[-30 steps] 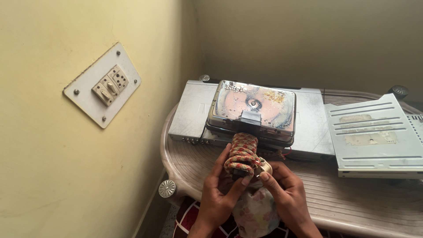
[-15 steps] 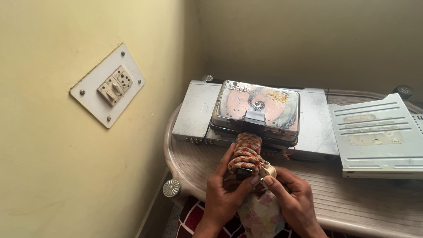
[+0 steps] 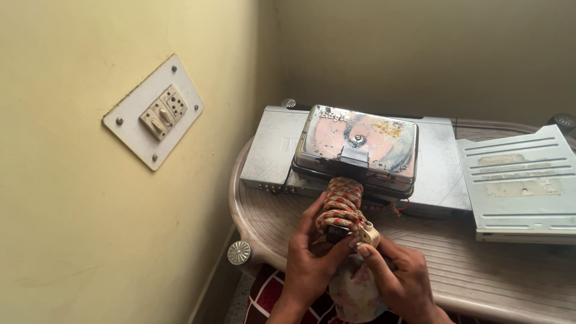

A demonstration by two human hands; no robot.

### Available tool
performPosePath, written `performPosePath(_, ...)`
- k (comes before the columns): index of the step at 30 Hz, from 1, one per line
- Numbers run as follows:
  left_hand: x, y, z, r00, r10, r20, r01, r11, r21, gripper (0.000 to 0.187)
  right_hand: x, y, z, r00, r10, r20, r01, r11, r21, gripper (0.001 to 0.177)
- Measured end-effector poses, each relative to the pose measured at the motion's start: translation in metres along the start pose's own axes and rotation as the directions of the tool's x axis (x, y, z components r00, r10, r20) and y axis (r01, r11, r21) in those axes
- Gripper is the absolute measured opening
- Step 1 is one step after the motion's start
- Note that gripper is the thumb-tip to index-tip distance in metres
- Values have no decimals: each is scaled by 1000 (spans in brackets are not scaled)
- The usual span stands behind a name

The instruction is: The person wipes the surface of a silver metal electronic casing with a patterned cloth. They hold the casing steady with their left hand while scrubbing the top and side panels with their right hand. The task involves repetitive wiping motions to clean the exterior of the device.

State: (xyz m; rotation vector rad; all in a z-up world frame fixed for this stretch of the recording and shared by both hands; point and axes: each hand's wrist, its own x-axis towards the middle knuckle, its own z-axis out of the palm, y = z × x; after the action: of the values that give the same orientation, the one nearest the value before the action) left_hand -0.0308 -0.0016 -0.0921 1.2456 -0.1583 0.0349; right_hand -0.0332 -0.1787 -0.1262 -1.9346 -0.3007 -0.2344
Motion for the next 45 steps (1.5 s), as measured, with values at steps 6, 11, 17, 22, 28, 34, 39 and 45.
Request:
performPosePath(6, 2, 5, 0, 998, -66, -4, 66, 998, 9, 84, -5, 19, 3, 993, 109, 46, -117, 967, 225, 37)
performPosePath(11, 2, 8, -1, 997, -79, 16, 79, 997, 9, 91, -3, 31, 4, 977, 208, 53, -206, 833, 513, 50)
performPosePath(17, 2, 4, -5, 995, -97, 12, 97, 995, 3, 96, -1, 34, 3, 954, 281, -107, -213, 883, 419, 50)
performPosePath(22, 2, -3, -9, 997, -81, 20, 82, 996, -47, 97, -2, 25, 10, 875, 261, -409, -91, 916, 390, 42)
performPosePath(28, 4, -14, -16, 995, -101, 14, 102, 990, -98, 105, 18, 4, 0, 828, 328, -454, -149, 910, 386, 68)
performPosePath(34, 7, -36, -31, 992, 67, -108, -73, 996, -56, 102, 46, 4, -19, 912, 325, -249, -253, 926, 280, 89)
performPosePath(39, 24, -27, -37, 991, 112, -72, -119, 988, -97, 110, 63, -9, -21, 920, 367, -140, -322, 909, 264, 92)
performPosePath(45, 32, 22, -21, 996, 88, 27, -90, 993, 71, 114, 88, -19, -20, 914, 398, -85, -386, 914, 128, 88)
